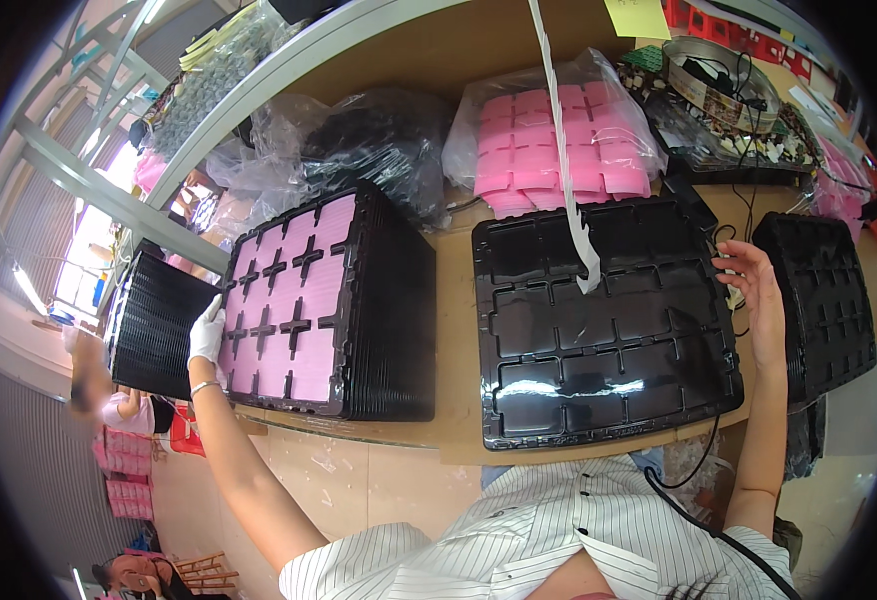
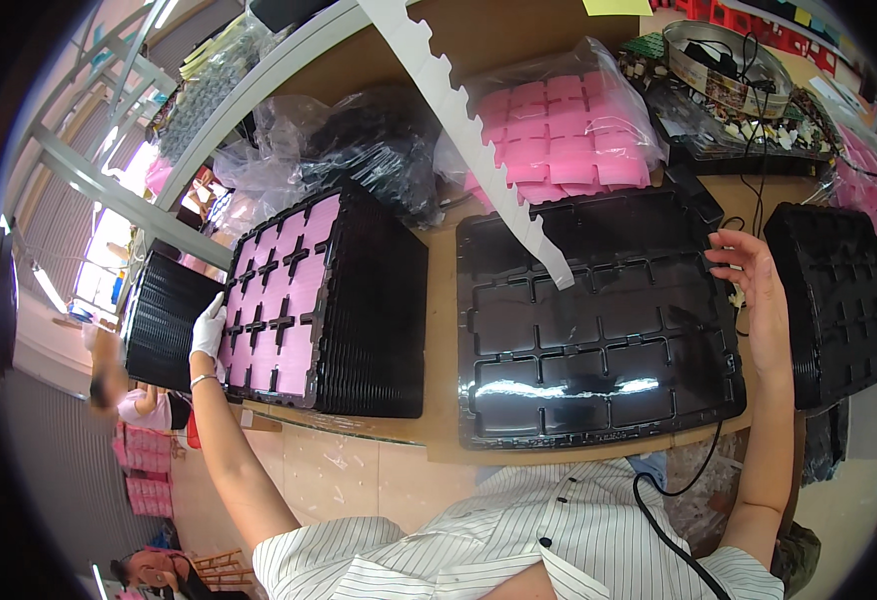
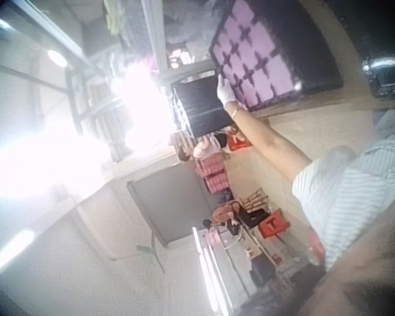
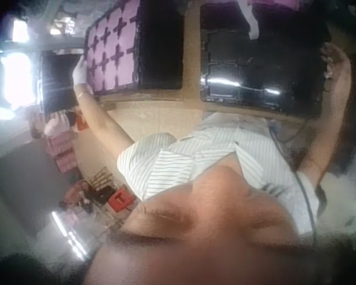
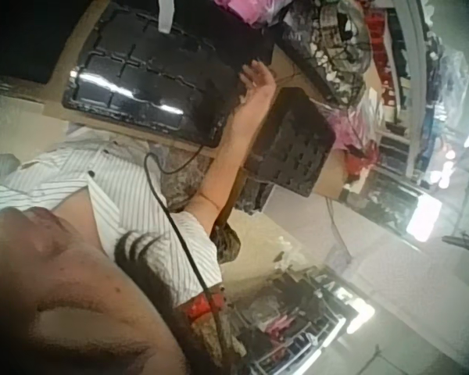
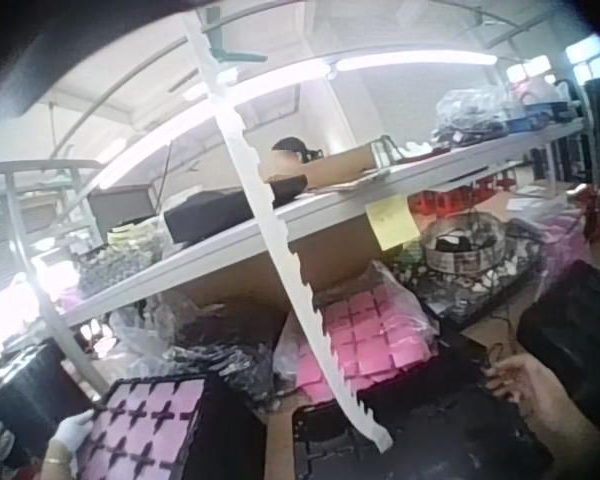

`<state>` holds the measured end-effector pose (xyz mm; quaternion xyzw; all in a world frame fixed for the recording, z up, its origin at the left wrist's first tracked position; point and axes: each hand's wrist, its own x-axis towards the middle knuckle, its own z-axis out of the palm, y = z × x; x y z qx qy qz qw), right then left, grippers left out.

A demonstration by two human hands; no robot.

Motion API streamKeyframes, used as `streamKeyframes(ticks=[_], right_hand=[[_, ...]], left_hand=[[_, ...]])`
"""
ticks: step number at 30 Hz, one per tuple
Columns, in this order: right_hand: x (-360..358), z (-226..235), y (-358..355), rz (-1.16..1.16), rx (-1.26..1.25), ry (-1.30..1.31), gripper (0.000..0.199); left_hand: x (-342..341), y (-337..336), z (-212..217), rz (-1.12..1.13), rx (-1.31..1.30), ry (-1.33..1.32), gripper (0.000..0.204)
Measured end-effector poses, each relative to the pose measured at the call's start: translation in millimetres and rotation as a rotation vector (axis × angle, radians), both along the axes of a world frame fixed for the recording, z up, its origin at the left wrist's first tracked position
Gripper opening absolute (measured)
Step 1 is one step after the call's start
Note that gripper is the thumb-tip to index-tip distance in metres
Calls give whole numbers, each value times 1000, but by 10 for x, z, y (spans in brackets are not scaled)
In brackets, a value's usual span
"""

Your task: The person assembles pink foam pieces into black grid trays by hand, then stacks the filled trays.

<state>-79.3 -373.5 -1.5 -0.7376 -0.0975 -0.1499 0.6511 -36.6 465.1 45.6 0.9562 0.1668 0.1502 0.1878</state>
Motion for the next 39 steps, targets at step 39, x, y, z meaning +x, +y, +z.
streamKeyframes(ticks=[39], right_hand=[[498,368,1588,-88,-1021,-1253,30]], left_hand=[[-200,-4823,24,-691,-833,-124,22]])
